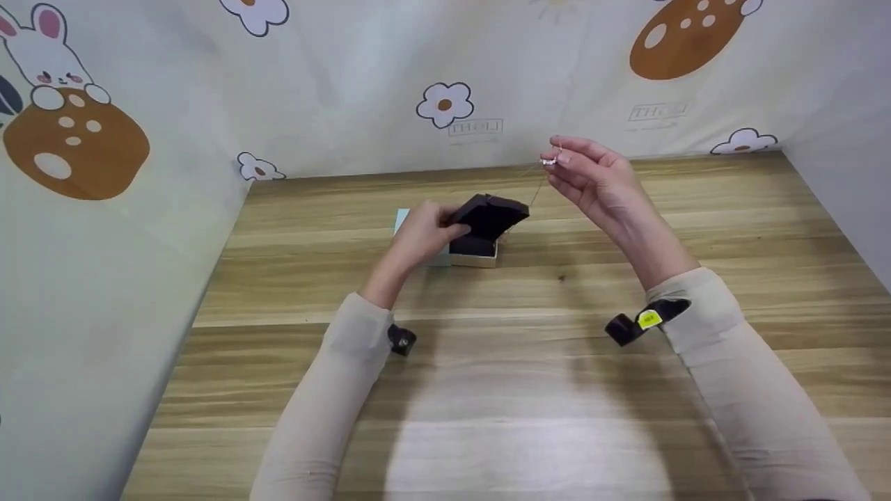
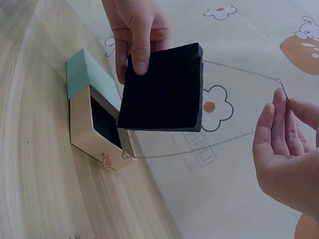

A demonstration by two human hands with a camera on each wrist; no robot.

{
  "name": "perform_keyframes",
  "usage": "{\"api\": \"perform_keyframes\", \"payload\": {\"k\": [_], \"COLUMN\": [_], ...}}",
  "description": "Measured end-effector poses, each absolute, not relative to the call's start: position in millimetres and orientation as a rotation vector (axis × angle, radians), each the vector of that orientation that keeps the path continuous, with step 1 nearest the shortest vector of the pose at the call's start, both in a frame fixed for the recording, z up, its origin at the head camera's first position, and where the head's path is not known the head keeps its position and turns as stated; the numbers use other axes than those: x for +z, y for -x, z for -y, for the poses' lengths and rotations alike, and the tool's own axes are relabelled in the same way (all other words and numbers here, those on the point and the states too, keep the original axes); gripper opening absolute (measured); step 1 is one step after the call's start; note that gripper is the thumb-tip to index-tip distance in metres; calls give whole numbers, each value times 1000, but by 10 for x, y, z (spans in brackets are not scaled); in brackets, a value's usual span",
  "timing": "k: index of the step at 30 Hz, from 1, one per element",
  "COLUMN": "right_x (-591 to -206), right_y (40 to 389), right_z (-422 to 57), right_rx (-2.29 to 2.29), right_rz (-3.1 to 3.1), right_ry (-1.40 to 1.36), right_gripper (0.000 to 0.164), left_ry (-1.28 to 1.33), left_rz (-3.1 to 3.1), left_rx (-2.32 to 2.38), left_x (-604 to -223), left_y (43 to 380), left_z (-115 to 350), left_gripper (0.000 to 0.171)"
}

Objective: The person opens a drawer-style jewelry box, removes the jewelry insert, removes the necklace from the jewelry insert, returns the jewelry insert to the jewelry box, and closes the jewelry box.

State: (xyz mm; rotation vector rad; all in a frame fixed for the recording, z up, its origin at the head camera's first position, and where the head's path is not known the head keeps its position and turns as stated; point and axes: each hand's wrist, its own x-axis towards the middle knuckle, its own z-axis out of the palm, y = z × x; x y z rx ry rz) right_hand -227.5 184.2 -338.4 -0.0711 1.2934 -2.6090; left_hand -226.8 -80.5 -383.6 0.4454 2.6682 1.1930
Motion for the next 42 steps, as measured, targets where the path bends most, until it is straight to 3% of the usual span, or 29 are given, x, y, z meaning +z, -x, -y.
{"api": "perform_keyframes", "payload": {"k": [42], "right_x": [-3305], "right_y": [2370], "right_z": [-2506], "right_rx": [-2738], "right_rz": [-1189], "right_ry": [-68], "right_gripper": [21], "left_ry": [-431], "left_rz": [-2614], "left_rx": [1287], "left_x": [-3874], "left_y": [2278], "left_z": [934], "left_gripper": [25]}}
